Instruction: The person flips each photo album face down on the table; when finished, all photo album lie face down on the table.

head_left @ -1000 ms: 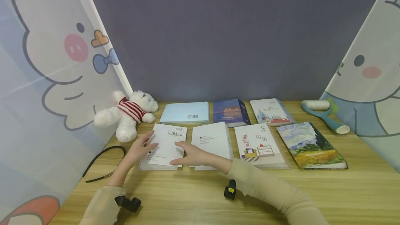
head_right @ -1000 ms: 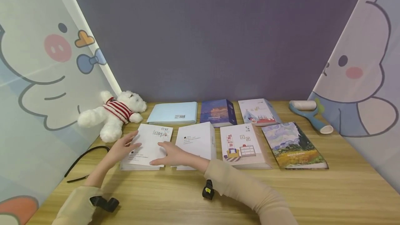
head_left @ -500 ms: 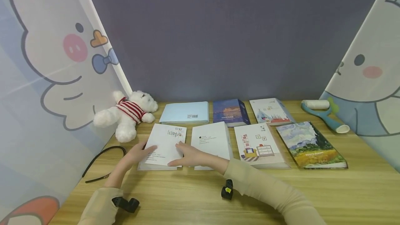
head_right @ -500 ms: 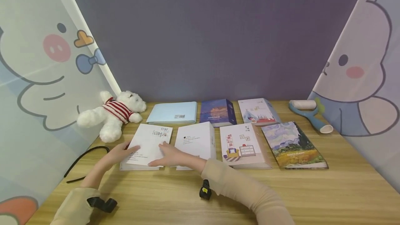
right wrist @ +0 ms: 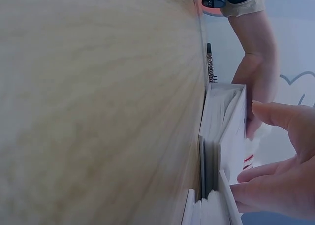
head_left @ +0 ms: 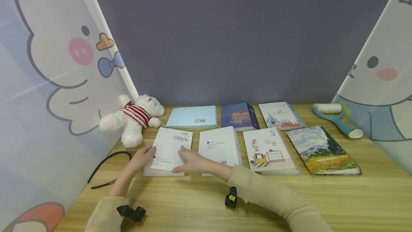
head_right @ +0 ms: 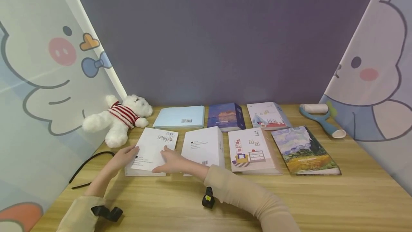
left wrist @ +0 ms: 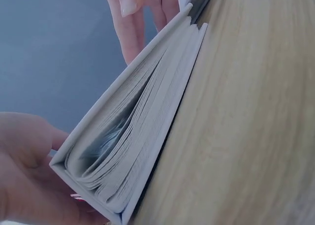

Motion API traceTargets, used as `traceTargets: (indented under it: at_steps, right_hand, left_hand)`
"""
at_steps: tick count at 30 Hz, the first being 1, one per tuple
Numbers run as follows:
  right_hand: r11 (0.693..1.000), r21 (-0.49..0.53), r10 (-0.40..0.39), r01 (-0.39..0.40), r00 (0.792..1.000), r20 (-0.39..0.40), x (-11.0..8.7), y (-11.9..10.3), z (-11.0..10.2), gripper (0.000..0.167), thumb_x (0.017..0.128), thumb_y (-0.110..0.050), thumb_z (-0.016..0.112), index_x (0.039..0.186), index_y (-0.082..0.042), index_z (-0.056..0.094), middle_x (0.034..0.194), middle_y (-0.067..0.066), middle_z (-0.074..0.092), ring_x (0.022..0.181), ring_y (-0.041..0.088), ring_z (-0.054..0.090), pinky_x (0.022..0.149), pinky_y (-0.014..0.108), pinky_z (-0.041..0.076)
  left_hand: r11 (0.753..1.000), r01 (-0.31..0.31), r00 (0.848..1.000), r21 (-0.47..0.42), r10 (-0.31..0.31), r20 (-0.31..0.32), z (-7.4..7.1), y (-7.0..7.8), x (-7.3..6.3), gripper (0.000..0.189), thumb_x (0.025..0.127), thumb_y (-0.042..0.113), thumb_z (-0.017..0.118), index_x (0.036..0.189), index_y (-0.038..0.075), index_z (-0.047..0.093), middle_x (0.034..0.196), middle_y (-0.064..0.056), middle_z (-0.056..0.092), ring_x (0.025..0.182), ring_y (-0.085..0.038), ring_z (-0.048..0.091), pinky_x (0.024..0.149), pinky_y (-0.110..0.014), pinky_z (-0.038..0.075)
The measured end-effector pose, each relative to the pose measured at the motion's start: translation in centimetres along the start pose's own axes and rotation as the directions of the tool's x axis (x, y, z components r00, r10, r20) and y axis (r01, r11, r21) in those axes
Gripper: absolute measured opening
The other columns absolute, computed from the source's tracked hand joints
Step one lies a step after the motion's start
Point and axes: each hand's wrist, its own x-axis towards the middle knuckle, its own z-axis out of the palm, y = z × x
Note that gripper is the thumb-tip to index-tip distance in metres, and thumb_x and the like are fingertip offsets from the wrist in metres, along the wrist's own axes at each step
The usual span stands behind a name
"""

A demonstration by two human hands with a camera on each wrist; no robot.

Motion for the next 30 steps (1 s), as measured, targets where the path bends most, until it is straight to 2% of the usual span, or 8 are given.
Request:
traceTargets:
  at_steps: [4, 10, 14, 17, 21, 24, 27, 30]
  right_hand:
    - [0.999, 0.050, 0.015, -0.015, 1.000, -0.014, -0.1, 0.1, -0.1, 0.077, 0.085, -0.041, 0.067, 0.143, -0.001, 0.036, 0.155, 0.014, 0.021, 0.142, 0.027, 0.023, 0.115, 0.040, 0.025]
    - [0.994, 0.108, 0.020, -0.016, 0.999, -0.038, -0.2, 0.3, -0.2, 0.073, 0.085, -0.038, 0.067, 0.144, -0.007, 0.038, 0.155, 0.012, 0.020, 0.143, 0.026, 0.021, 0.116, 0.042, 0.023]
    - [0.993, 0.120, 0.012, -0.007, 0.999, -0.042, -0.2, 0.5, -0.1, 0.071, 0.086, -0.037, 0.067, 0.144, -0.007, 0.038, 0.155, 0.013, 0.020, 0.143, 0.026, 0.021, 0.116, 0.042, 0.023]
    - [0.994, 0.111, 0.001, 0.003, 0.999, -0.040, -0.1, 0.5, 0.0, 0.070, 0.087, -0.037, 0.066, 0.144, -0.007, 0.038, 0.155, 0.014, 0.020, 0.143, 0.027, 0.022, 0.115, 0.042, 0.024]
    - [0.996, 0.090, -0.010, 0.014, 0.999, -0.040, 0.1, 0.4, -0.1, 0.068, 0.088, -0.037, 0.064, 0.143, -0.006, 0.038, 0.153, 0.015, 0.024, 0.141, 0.029, 0.025, 0.114, 0.045, 0.027]
    - [0.996, 0.093, -0.010, 0.014, 0.999, -0.042, 0.3, 0.2, -0.3, 0.065, 0.089, -0.035, 0.063, 0.143, -0.006, 0.039, 0.151, 0.016, 0.027, 0.139, 0.031, 0.028, 0.112, 0.047, 0.030]
    - [0.992, 0.126, -0.007, 0.013, 0.999, -0.043, 0.5, 0.0, -0.4, 0.064, 0.090, -0.035, 0.062, 0.143, -0.008, 0.040, 0.152, 0.012, 0.028, 0.139, 0.029, 0.028, 0.111, 0.047, 0.030]
    - [0.988, 0.152, -0.025, 0.034, 0.998, -0.062, 0.6, -0.4, -0.3, 0.064, 0.089, -0.035, 0.064, 0.143, -0.011, 0.040, 0.153, 0.005, 0.027, 0.141, 0.026, 0.025, 0.113, 0.046, 0.028]
  left_hand:
    - [0.999, -0.036, 0.999, -0.039, 0.036, 0.004, -0.2, 0.4, -0.4, 0.060, 0.103, 0.033, 0.032, 0.144, -0.010, 0.024, 0.143, -0.032, 0.032, 0.134, -0.045, 0.030, 0.109, -0.055, 0.029]
    - [0.991, -0.110, 0.994, -0.078, 0.111, 0.015, -0.8, 1.4, -0.7, 0.063, 0.102, 0.039, 0.033, 0.147, -0.003, 0.021, 0.147, -0.028, 0.030, 0.132, -0.042, 0.034, 0.105, -0.054, 0.034]
    - [0.991, -0.111, 0.994, -0.078, 0.112, 0.001, -1.0, 1.6, -0.5, 0.067, 0.100, 0.044, 0.037, 0.148, 0.000, 0.021, 0.144, -0.029, 0.035, 0.119, -0.036, 0.048, 0.092, -0.042, 0.045]
    - [0.990, -0.107, 0.994, -0.089, 0.107, -0.002, -1.1, 1.5, -0.3, 0.070, 0.099, 0.046, 0.040, 0.148, 0.001, 0.022, 0.140, -0.030, 0.038, 0.111, -0.031, 0.055, 0.083, -0.033, 0.049]
    - [0.987, -0.113, 0.994, -0.110, 0.112, -0.013, -1.3, 1.6, -0.2, 0.072, 0.096, 0.048, 0.044, 0.147, 0.001, 0.024, 0.139, -0.030, 0.039, 0.107, -0.028, 0.058, 0.078, -0.030, 0.051]
    - [0.984, -0.119, 0.993, -0.134, 0.116, -0.029, -1.4, 1.8, -0.2, 0.074, 0.095, 0.048, 0.048, 0.147, 0.001, 0.023, 0.138, -0.028, 0.037, 0.096, -0.022, 0.062, 0.072, -0.028, 0.053]
    - [0.972, -0.152, 0.988, -0.180, 0.146, -0.045, -1.5, 2.2, -0.2, 0.074, 0.095, 0.042, 0.052, 0.147, 0.001, 0.020, 0.136, -0.028, 0.039, 0.085, -0.018, 0.065, 0.066, -0.028, 0.054]
    - [0.966, -0.173, 0.985, -0.191, 0.163, -0.064, -1.5, 2.5, -0.3, 0.077, 0.095, 0.039, 0.054, 0.148, 0.000, 0.014, 0.138, -0.030, 0.036, 0.081, -0.015, 0.064, 0.064, -0.027, 0.054]
